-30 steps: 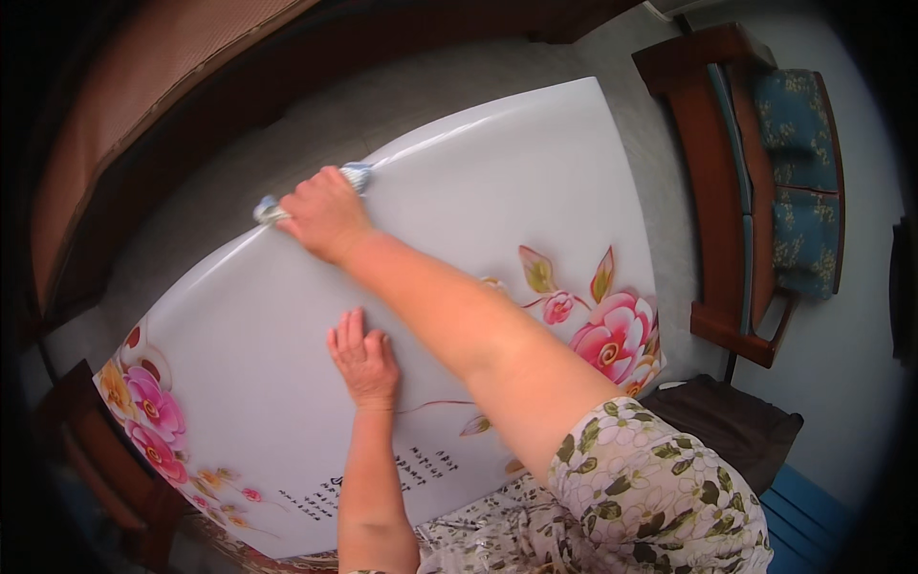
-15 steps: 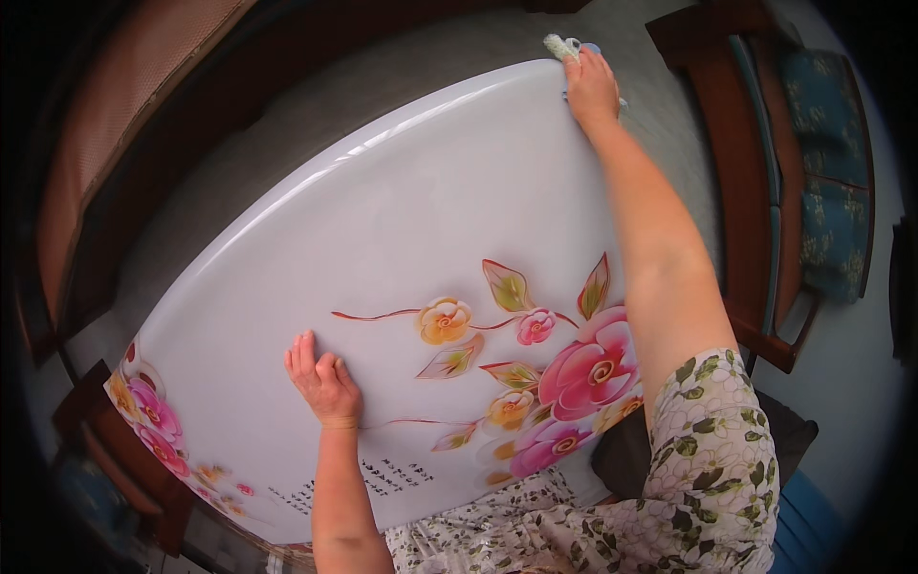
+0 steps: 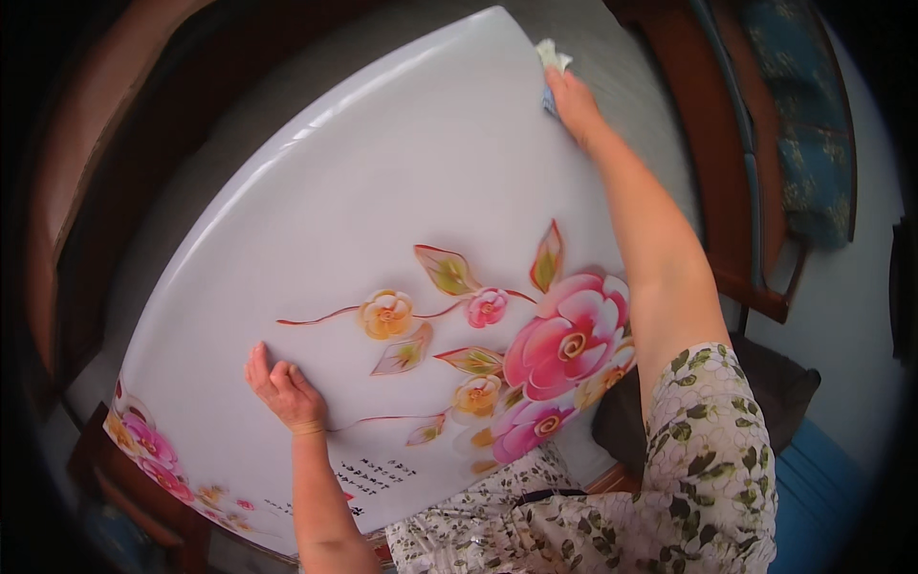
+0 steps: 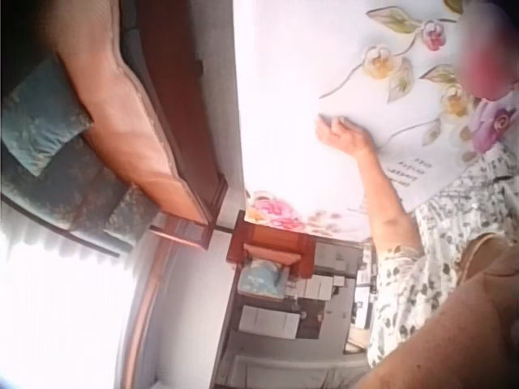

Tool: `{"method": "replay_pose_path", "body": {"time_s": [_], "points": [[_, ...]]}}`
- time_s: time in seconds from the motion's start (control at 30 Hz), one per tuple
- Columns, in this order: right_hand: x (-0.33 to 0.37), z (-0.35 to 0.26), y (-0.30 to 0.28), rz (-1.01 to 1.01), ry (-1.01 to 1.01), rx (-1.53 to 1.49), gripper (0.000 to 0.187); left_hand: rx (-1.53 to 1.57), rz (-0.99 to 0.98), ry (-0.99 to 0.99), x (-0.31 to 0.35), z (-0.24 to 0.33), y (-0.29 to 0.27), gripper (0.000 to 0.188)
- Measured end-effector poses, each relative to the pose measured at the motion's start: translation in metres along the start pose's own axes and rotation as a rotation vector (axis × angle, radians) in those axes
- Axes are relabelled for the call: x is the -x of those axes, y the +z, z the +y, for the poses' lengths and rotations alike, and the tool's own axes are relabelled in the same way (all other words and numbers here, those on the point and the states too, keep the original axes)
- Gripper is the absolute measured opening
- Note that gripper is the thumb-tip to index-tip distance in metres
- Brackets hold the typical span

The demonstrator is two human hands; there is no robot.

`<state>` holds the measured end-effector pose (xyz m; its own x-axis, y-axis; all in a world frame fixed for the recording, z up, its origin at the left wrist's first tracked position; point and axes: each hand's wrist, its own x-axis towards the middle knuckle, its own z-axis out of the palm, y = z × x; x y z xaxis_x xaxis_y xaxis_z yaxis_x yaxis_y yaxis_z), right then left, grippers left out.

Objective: The person wipes a large white rectangular surface with a floral pattern using a small cloth. They repeatedly wipe different sections, fold the cloth, and reposition the surface to access more area. The person continues wiping until the end of the clip.

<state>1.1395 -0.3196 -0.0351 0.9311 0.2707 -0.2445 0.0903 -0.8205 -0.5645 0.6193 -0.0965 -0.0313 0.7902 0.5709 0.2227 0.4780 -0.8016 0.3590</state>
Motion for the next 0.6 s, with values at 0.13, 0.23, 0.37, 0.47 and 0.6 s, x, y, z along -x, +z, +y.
{"method": "replay_pose_path", "body": {"time_s": [0.13,0.23,0.37,0.47,0.6], "points": [[0.108,0.089,-0.034,-0.049,0.151,-0.069,0.053,-0.015,-0.005,-0.022,0.004,0.001,0.0,0.011],[0.206,0.155,-0.065,-0.039,0.323,-0.098,0.051,-0.033,-0.011,-0.015,0.003,0.003,0.0,0.009],[0.332,0.248,-0.106,0.031,0.449,0.063,0.053,-0.034,-0.003,-0.041,0.002,-0.001,0.005,0.013],[0.397,0.314,-0.135,-0.045,0.677,0.206,0.053,-0.048,-0.008,-0.042,-0.001,0.003,0.006,0.015],[0.47,0.36,-0.156,-0.001,0.928,0.076,0.053,-0.115,-0.017,-0.003,0.004,0.002,0.006,0.016]]}}
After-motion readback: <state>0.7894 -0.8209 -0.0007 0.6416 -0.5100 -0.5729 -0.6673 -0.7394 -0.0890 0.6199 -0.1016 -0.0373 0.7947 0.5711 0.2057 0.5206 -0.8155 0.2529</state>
